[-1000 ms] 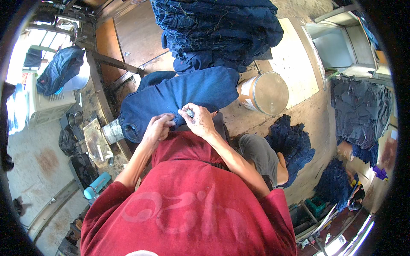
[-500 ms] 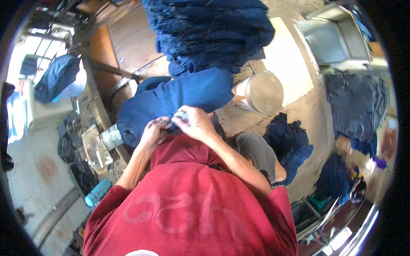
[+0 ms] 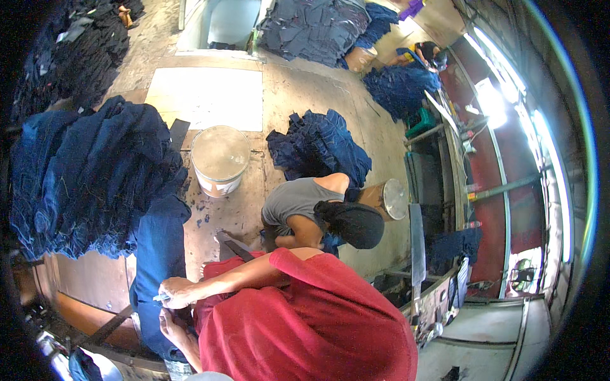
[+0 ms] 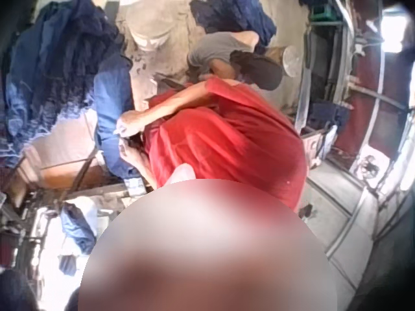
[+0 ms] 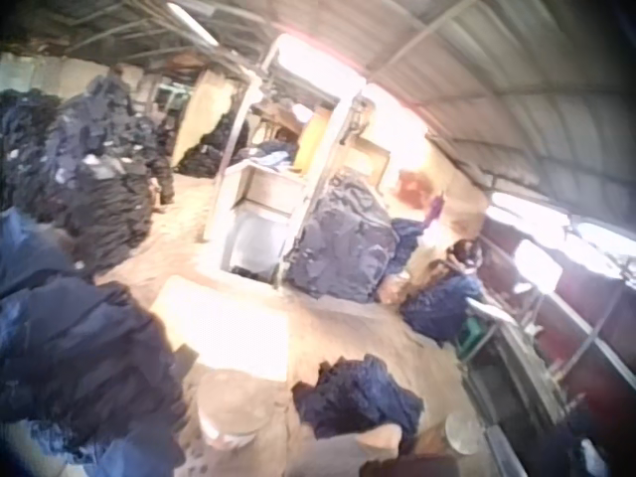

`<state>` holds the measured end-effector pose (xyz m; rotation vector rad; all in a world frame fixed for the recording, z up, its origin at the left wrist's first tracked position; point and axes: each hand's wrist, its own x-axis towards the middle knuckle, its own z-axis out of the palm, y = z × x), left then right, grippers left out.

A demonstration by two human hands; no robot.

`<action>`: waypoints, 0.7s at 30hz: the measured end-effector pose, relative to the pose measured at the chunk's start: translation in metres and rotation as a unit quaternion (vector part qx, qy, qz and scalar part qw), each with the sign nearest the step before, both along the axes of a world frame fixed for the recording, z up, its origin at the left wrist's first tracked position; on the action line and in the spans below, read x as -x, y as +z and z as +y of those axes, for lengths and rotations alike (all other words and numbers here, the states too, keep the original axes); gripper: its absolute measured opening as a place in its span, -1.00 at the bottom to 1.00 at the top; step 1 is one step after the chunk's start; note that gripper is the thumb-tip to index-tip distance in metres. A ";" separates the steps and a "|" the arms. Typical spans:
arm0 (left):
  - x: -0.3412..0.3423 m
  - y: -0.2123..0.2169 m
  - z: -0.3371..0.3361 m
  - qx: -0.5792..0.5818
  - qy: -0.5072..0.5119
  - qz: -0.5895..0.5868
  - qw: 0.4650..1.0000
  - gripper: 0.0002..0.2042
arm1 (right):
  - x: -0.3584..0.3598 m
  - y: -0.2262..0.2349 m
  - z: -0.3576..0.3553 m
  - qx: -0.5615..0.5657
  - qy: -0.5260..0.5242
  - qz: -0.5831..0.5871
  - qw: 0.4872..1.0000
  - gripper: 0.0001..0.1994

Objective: The person scrapes the surface of denim jeans with a small handheld tool, repeatedly lifting and repositioning the jeans on a wooden workbench. The person handles multiple jeans one at a time, scraping seams and fabric areas, then placing them aside.

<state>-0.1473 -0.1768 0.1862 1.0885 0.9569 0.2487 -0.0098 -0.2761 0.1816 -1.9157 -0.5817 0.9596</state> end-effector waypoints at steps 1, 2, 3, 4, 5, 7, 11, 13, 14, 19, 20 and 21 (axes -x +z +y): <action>0.001 0.001 -0.001 0.028 0.000 0.013 1.000 -0.76 | -0.001 -0.005 0.000 -0.007 -0.013 0.042 0.999 -0.77; 0.000 0.002 -0.001 0.050 0.018 0.018 0.998 -0.76 | -0.003 -0.008 -0.001 -0.037 -0.028 0.085 0.995 -0.76; 0.000 0.005 -0.001 0.072 0.046 0.023 0.996 -0.76 | -0.004 -0.010 -0.003 -0.055 -0.034 0.134 0.989 -0.75; -0.001 0.008 -0.001 0.102 0.059 0.041 0.992 -0.76 | -0.006 -0.010 -0.005 -0.051 -0.046 0.185 0.980 -0.75; -0.001 0.011 0.001 0.112 0.039 0.043 0.992 -0.76 | -0.007 -0.008 -0.006 -0.043 -0.019 0.118 0.992 -0.74; -0.005 0.015 0.005 0.148 0.054 0.086 0.984 -0.72 | -0.008 -0.003 -0.008 -0.042 0.010 0.046 0.998 -0.74; -0.009 0.016 0.016 0.066 -0.029 0.097 0.993 -0.67 | -0.010 0.005 -0.005 -0.039 0.048 -0.001 0.998 -0.73; -0.006 0.015 0.018 0.103 -0.042 0.080 0.991 -0.69 | -0.012 0.004 -0.003 -0.014 0.074 -0.016 0.997 -0.72; -0.005 0.014 0.020 0.111 -0.047 0.087 0.989 -0.70 | -0.012 0.002 -0.002 -0.028 0.070 -0.011 0.997 -0.72; 0.005 0.012 0.023 0.282 0.060 0.075 0.955 -0.75 | -0.010 -0.006 -0.003 -0.036 0.065 0.002 0.997 -0.65; 0.005 0.012 0.025 0.252 0.015 0.062 0.966 -0.75 | -0.009 -0.006 -0.003 -0.051 0.053 -0.018 0.997 -0.62; 0.002 0.010 0.028 0.218 -0.023 0.046 0.975 -0.75 | -0.008 -0.006 -0.003 -0.061 0.040 -0.037 0.997 -0.58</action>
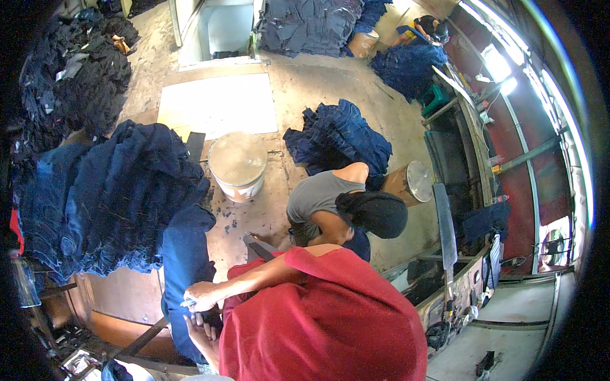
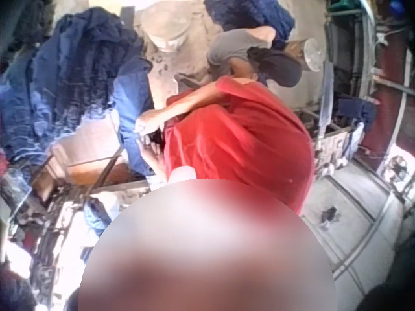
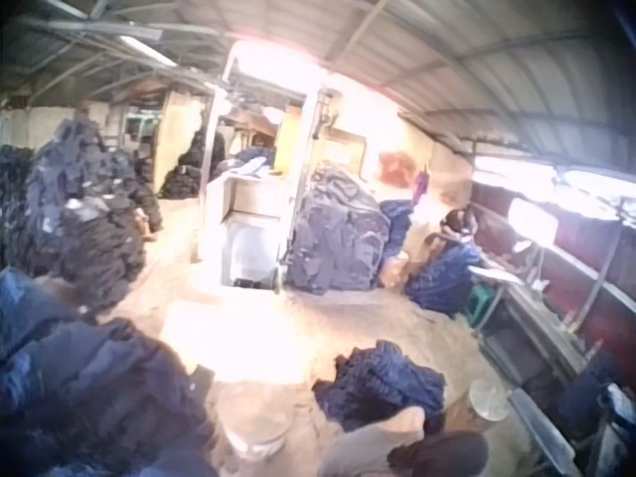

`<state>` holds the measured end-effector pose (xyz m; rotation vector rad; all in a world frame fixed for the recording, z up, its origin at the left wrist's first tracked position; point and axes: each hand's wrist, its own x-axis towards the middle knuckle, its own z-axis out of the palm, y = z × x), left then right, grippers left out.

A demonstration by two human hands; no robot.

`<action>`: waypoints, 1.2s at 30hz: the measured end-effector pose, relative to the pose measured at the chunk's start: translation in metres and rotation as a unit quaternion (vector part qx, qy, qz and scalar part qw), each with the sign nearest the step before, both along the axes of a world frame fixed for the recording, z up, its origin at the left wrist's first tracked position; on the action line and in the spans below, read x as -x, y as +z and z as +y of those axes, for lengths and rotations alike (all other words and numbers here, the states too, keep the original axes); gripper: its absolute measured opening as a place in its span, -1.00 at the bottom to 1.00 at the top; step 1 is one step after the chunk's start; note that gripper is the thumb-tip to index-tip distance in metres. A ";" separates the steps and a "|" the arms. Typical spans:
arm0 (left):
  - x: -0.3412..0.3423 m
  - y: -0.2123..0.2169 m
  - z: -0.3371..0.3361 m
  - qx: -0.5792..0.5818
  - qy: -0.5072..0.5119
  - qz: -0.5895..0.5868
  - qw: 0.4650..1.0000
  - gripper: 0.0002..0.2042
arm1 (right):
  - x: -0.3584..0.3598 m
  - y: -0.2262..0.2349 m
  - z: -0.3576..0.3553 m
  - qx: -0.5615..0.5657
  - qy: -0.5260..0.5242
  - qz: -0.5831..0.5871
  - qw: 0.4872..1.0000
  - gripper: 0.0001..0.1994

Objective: The person scrapes the surface of denim jeans with a small handheld tool, repeatedly lifting and repositioning the jeans on a wooden workbench. The person handles multiple jeans one at a time, scraping seams and fabric areas, then placing them aside.

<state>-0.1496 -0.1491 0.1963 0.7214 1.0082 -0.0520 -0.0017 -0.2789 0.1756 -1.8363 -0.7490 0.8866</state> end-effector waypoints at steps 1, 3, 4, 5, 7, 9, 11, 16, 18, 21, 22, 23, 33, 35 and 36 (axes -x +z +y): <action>0.000 0.000 0.003 -0.035 -0.029 -0.030 0.999 -0.75 | 0.000 0.001 0.000 0.004 -0.011 -0.010 1.000 -0.55; -0.005 -0.002 0.007 -0.082 -0.050 0.077 0.992 -0.75 | 0.000 0.006 -0.001 -0.038 -0.022 -0.075 0.996 -0.59; -0.005 -0.002 0.008 -0.045 -0.025 0.058 0.997 -0.75 | -0.002 0.011 -0.002 -0.032 -0.023 -0.072 0.997 -0.63; -0.007 -0.001 0.008 -0.012 -0.005 0.039 0.999 -0.75 | -0.005 0.017 -0.003 -0.034 -0.029 -0.068 0.997 -0.67; -0.005 0.007 0.004 0.048 0.053 0.045 0.996 -0.74 | -0.011 0.031 -0.012 -0.040 -0.014 -0.090 0.995 -0.73; -0.005 0.018 0.000 0.060 0.089 0.072 0.992 -0.73 | -0.017 0.050 -0.022 -0.061 -0.038 -0.120 0.990 -0.74; -0.007 0.029 -0.001 0.073 0.032 0.003 0.997 -0.57 | -0.023 0.070 -0.032 0.020 -0.046 -0.126 0.991 -0.80; -0.006 0.049 0.006 -0.100 -0.167 0.002 0.981 -0.05 | -0.046 0.085 -0.046 0.007 -0.089 -0.223 0.971 -0.73; -0.008 0.051 0.011 -0.055 -0.165 -0.009 0.985 0.06 | -0.051 0.083 -0.035 0.012 -0.031 -0.214 0.976 -0.69; -0.011 0.050 0.012 -0.046 -0.162 0.020 0.985 0.06 | -0.051 0.086 -0.023 0.020 0.109 -0.175 0.978 -0.73; -0.010 0.047 0.014 -0.034 -0.166 -0.014 0.985 0.06 | -0.051 0.085 -0.019 0.072 0.094 -0.219 0.969 -0.74; -0.012 0.050 0.011 -0.041 -0.170 -0.010 0.985 0.06 | -0.055 0.090 -0.022 0.109 0.084 -0.249 0.959 -0.75; -0.010 0.055 0.004 -0.043 -0.173 -0.034 0.983 0.08 | -0.054 0.082 -0.004 0.047 0.085 -0.243 0.965 -0.73; -0.009 0.053 0.003 -0.039 -0.162 -0.035 0.985 0.09 | -0.055 0.082 -0.002 0.002 0.085 -0.194 0.977 -0.72; -0.009 0.052 0.003 -0.032 -0.166 -0.023 0.985 0.09 | -0.056 0.082 -0.003 0.057 0.111 -0.251 0.960 -0.72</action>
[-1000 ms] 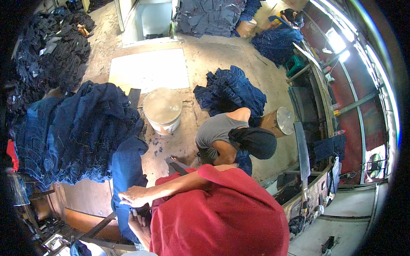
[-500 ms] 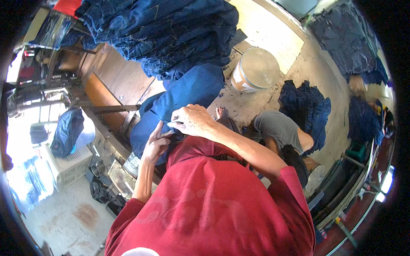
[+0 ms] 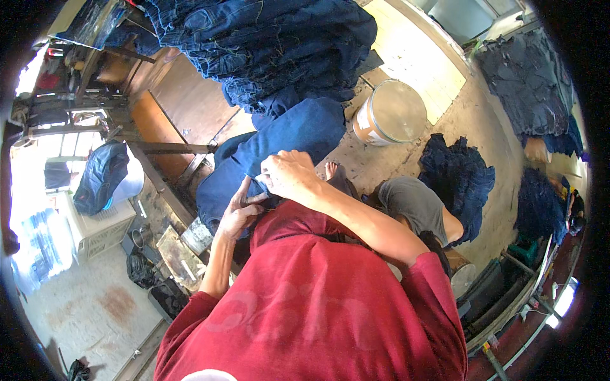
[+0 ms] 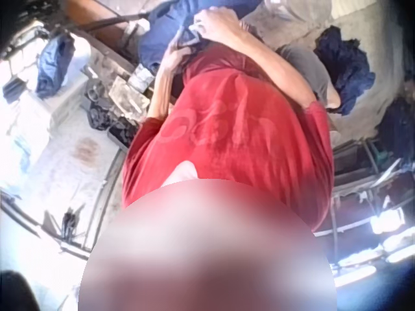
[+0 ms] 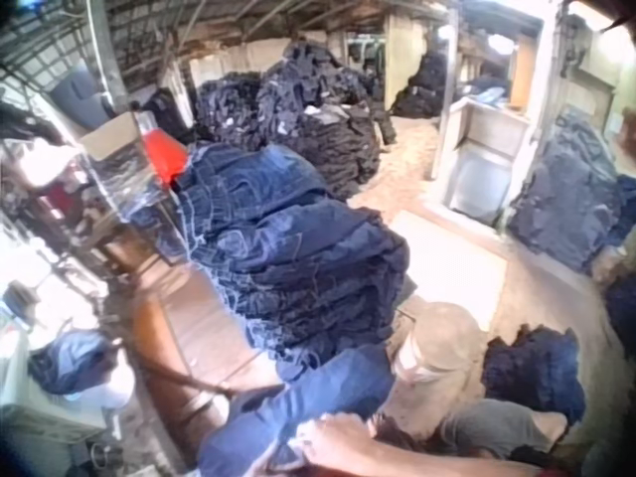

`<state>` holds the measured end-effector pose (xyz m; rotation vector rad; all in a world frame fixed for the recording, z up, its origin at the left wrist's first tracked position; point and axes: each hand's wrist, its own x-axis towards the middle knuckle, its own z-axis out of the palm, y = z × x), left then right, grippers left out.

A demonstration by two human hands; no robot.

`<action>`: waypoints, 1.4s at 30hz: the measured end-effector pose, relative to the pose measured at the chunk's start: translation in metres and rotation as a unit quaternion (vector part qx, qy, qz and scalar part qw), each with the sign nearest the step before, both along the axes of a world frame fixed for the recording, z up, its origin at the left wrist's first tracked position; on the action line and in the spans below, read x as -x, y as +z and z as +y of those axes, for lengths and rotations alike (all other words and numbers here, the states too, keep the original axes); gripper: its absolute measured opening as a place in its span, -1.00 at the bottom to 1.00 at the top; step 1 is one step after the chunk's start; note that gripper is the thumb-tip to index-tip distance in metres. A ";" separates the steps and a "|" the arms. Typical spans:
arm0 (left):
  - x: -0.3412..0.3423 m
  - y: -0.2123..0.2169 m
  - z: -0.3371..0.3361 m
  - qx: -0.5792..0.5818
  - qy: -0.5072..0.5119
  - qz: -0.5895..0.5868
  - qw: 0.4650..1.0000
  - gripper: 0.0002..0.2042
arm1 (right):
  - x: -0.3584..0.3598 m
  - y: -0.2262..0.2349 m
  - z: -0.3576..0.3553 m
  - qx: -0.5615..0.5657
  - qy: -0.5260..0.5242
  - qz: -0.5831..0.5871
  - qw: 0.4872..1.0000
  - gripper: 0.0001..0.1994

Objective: The person scrapes the surface of denim jeans with a small handheld tool, repeatedly lifting and repositioning the jeans on a wooden workbench. The person handles multiple jeans one at a time, scraping seams and fabric areas, then placing them aside.

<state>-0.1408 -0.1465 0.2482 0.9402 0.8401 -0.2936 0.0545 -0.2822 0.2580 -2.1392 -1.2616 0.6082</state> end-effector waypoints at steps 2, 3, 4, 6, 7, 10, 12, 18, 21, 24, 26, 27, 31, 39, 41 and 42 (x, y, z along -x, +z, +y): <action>0.001 -0.002 -0.003 -0.010 0.010 -0.018 1.000 0.09 | -0.002 0.001 0.001 0.018 -0.033 -0.042 0.998 -0.74; 0.001 -0.003 -0.004 -0.024 0.022 -0.004 0.999 0.09 | -0.003 0.001 0.002 0.014 -0.052 -0.066 0.996 -0.75; 0.001 -0.004 -0.007 -0.013 0.027 -0.019 0.999 0.10 | -0.004 0.000 0.002 -0.012 -0.051 -0.040 0.998 -0.75; 0.001 -0.006 -0.011 -0.014 0.060 -0.009 0.998 0.11 | -0.005 0.000 0.003 0.001 -0.020 -0.026 0.999 -0.73; 0.000 -0.008 -0.012 -0.027 0.075 -0.013 0.997 0.02 | -0.006 0.000 0.004 0.022 -0.005 -0.016 1.000 -0.72; -0.007 -0.015 -0.014 -0.050 0.114 -0.014 0.992 -0.32 | -0.015 -0.001 0.004 0.001 -0.082 -0.054 0.995 -0.73; -0.013 -0.022 -0.015 -0.062 0.159 0.016 0.985 -0.63 | -0.023 -0.003 0.000 -0.052 -0.125 0.001 0.991 -0.74; -0.010 -0.031 -0.043 -0.055 0.265 0.037 0.962 -0.83 | -0.038 -0.025 -0.039 -0.020 -0.149 0.157 0.976 -0.72; -0.001 -0.021 -0.054 -0.028 0.293 0.066 0.953 -0.83 | -0.043 -0.043 -0.056 -0.019 -0.203 0.257 0.945 -0.74; 0.001 -0.007 -0.054 0.015 0.317 0.094 0.944 -0.82 | -0.050 -0.055 -0.076 -0.009 -0.239 0.271 0.932 -0.79; -0.004 -0.002 -0.050 0.039 0.315 0.103 0.943 -0.80 | -0.055 -0.064 -0.086 -0.020 -0.265 0.317 0.911 -0.80; -0.008 -0.003 -0.049 0.025 0.309 0.117 0.944 -0.77 | -0.059 -0.070 -0.091 -0.011 -0.269 0.294 0.917 -0.79; -0.011 -0.017 -0.041 -0.099 0.226 0.104 0.964 -0.72 | -0.071 -0.102 -0.106 -0.004 -0.283 0.228 0.932 -0.65; 0.088 -0.031 0.053 -0.648 0.203 0.305 0.668 -0.38 | -0.110 -0.155 -0.130 0.025 -0.505 0.369 0.780 -0.35; 0.107 -0.040 0.083 -0.491 -0.009 0.530 0.691 -0.30 | -0.109 -0.172 -0.120 -0.007 -0.564 0.458 0.687 -0.22; 0.112 -0.053 0.087 -0.530 -0.040 0.488 0.692 -0.35 | -0.115 -0.182 -0.116 0.008 -0.535 0.534 0.654 -0.14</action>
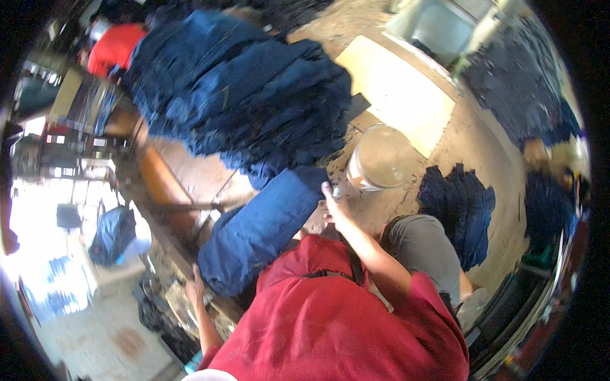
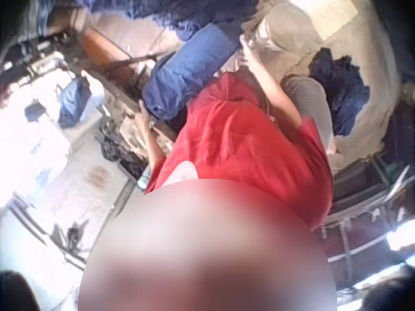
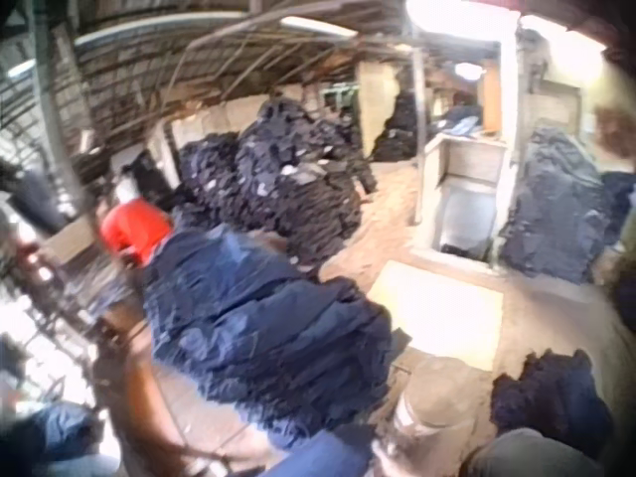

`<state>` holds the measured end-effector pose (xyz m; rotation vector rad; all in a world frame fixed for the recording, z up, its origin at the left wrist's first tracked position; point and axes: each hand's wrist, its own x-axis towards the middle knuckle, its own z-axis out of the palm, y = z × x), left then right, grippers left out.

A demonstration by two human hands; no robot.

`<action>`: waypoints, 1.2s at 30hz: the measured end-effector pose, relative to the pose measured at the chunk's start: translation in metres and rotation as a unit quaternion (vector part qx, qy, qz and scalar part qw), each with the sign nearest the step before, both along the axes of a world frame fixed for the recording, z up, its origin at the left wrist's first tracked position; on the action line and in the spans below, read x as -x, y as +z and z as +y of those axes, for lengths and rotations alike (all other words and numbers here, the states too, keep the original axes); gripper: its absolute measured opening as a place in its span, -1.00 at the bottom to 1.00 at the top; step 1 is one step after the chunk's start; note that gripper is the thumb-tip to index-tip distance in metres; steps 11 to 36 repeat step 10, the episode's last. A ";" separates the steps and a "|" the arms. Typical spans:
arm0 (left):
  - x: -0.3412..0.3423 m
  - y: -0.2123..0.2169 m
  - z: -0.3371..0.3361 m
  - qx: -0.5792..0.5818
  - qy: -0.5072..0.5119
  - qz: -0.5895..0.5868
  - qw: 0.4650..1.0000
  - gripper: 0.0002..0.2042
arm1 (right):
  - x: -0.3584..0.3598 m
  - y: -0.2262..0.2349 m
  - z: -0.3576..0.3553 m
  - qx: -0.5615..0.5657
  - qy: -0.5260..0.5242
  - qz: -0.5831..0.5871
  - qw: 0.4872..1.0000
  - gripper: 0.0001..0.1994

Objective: The person scrapes the surface of denim jeans with a small handheld tool, repeatedly lifting and repositioning the jeans on a wooden workbench. The person handles multiple jeans one at a time, scraping seams and fabric areas, then placing them aside.

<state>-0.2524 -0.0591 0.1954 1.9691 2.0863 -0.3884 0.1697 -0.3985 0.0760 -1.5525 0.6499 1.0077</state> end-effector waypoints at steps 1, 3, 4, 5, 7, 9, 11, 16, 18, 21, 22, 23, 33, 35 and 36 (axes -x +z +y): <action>0.007 -0.013 0.005 -0.035 -0.096 -0.008 0.995 -0.40 | -0.006 -0.012 0.005 -0.065 0.008 0.074 0.995 -0.04; 0.003 -0.043 0.035 0.068 -0.010 -0.299 0.952 -0.33 | -0.001 -0.038 0.039 -0.052 -0.052 0.016 0.997 0.03; 0.001 -0.055 0.047 0.052 -0.036 -0.265 0.962 -0.41 | 0.003 -0.048 0.060 -0.006 -0.064 -0.061 0.996 -0.02; 0.003 -0.061 0.052 0.072 -0.045 -0.257 0.963 -0.43 | -0.001 -0.054 0.073 0.064 -0.086 -0.095 0.990 -0.07; -0.005 -0.076 0.041 -0.072 -0.064 -0.307 0.947 -0.42 | -0.014 -0.058 0.063 0.078 0.023 -0.166 0.983 -0.28; -0.010 -0.076 0.035 -0.179 -0.066 -0.281 0.941 -0.39 | -0.056 -0.061 0.054 0.158 -0.022 -0.215 0.963 -0.42; -0.027 -0.081 0.044 -0.174 -0.096 -0.294 0.935 -0.39 | -0.072 -0.062 0.050 0.177 -0.043 -0.259 0.949 -0.51; -0.027 -0.081 0.044 -0.174 -0.096 -0.294 0.935 -0.39 | -0.072 -0.062 0.050 0.177 -0.043 -0.259 0.949 -0.51; -0.027 -0.081 0.044 -0.174 -0.096 -0.294 0.935 -0.39 | -0.072 -0.062 0.050 0.177 -0.043 -0.259 0.949 -0.51; -0.027 -0.081 0.044 -0.174 -0.096 -0.294 0.935 -0.39 | -0.072 -0.062 0.050 0.177 -0.043 -0.259 0.949 -0.51; -0.027 -0.081 0.044 -0.174 -0.096 -0.294 0.935 -0.39 | -0.072 -0.062 0.050 0.177 -0.043 -0.259 0.949 -0.51; -0.027 -0.081 0.044 -0.174 -0.096 -0.294 0.935 -0.39 | -0.072 -0.062 0.050 0.177 -0.043 -0.259 0.949 -0.51; -0.027 -0.081 0.044 -0.174 -0.096 -0.294 0.935 -0.39 | -0.072 -0.062 0.050 0.177 -0.043 -0.259 0.949 -0.51; -0.027 -0.081 0.044 -0.174 -0.096 -0.294 0.935 -0.39 | -0.072 -0.062 0.050 0.177 -0.043 -0.259 0.949 -0.51; -0.027 -0.081 0.044 -0.174 -0.096 -0.294 0.935 -0.39 | -0.072 -0.062 0.050 0.177 -0.043 -0.259 0.949 -0.51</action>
